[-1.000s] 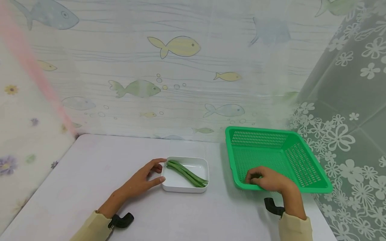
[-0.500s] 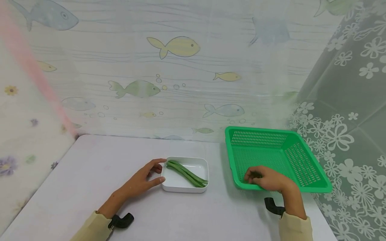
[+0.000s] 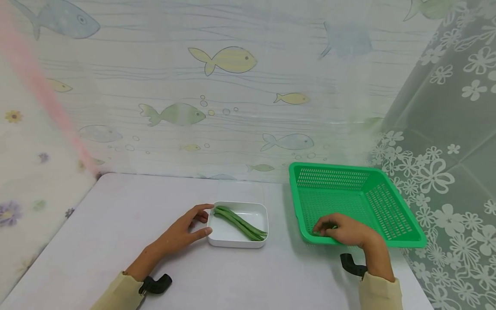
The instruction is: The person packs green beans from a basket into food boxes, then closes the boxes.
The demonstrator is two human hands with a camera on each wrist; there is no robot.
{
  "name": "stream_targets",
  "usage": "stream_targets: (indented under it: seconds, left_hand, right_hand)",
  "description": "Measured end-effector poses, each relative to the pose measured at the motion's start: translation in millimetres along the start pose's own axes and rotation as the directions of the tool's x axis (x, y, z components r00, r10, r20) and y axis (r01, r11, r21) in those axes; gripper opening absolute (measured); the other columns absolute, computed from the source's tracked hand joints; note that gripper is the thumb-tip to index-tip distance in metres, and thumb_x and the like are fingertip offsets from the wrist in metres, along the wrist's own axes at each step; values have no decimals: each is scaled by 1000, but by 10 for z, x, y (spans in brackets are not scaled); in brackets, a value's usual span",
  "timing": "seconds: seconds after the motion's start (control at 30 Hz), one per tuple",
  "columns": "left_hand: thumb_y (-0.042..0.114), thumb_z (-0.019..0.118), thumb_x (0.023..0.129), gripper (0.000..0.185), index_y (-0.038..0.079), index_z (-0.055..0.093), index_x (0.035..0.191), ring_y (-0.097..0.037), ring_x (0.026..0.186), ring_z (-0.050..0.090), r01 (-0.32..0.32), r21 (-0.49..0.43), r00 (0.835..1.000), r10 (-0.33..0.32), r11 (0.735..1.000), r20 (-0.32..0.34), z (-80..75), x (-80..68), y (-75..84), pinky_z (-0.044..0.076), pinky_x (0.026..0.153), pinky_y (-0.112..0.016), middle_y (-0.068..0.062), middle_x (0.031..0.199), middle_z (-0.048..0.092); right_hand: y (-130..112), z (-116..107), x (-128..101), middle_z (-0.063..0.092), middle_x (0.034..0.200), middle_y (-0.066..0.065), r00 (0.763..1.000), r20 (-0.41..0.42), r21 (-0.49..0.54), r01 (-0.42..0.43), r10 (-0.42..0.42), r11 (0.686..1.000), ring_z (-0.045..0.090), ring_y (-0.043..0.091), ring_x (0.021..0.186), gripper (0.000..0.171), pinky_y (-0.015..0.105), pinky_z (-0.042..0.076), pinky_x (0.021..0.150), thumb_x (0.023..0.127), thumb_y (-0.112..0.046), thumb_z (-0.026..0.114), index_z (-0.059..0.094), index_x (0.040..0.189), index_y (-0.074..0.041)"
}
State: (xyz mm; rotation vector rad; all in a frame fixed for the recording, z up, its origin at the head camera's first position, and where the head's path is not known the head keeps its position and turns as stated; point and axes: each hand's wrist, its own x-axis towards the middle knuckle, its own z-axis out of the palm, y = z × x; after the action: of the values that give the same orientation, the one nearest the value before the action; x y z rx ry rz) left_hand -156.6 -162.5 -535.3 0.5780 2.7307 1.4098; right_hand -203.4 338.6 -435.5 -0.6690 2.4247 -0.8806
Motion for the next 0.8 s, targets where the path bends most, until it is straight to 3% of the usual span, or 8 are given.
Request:
stream_targets:
  seconds: [0.17, 0.37, 0.8]
  left_hand:
    - [40, 75, 101, 68, 30, 42, 160, -17, 123, 61, -13, 2, 1000, 13, 1000, -4, 2, 3, 0, 46, 106, -45, 4, 132, 59]
    - [41, 75, 101, 69, 31, 42, 160, -17, 124, 61, 0, -2, 1000, 0, 1000, -1, -2, 7, 0, 46, 106, -45, 4, 133, 59]
    - [40, 75, 101, 69, 30, 42, 160, -17, 123, 61, -11, -10, 1000, 11, 1000, -2, 8, 22, -29, 46, 105, -45, 3, 133, 60]
  right_hand:
    - [-10, -4, 4, 74, 107, -1, 1000, 8, -24, 17, -17, 1000, 64, 21, 101, 21, 41, 53, 85, 101, -7, 61, 78, 107, -16]
    - [-21, 2, 5, 65, 91, -2, 1000, -5, -44, 2, -2, 999, 54, 15, 83, 20, 33, 45, 71, 99, -5, 57, 73, 94, -16]
    - [-2, 3, 18, 63, 96, 1, 997, -74, -68, 16, -21, 998, 55, 18, 90, 13, 34, 46, 77, 102, -4, 57, 67, 99, -12]
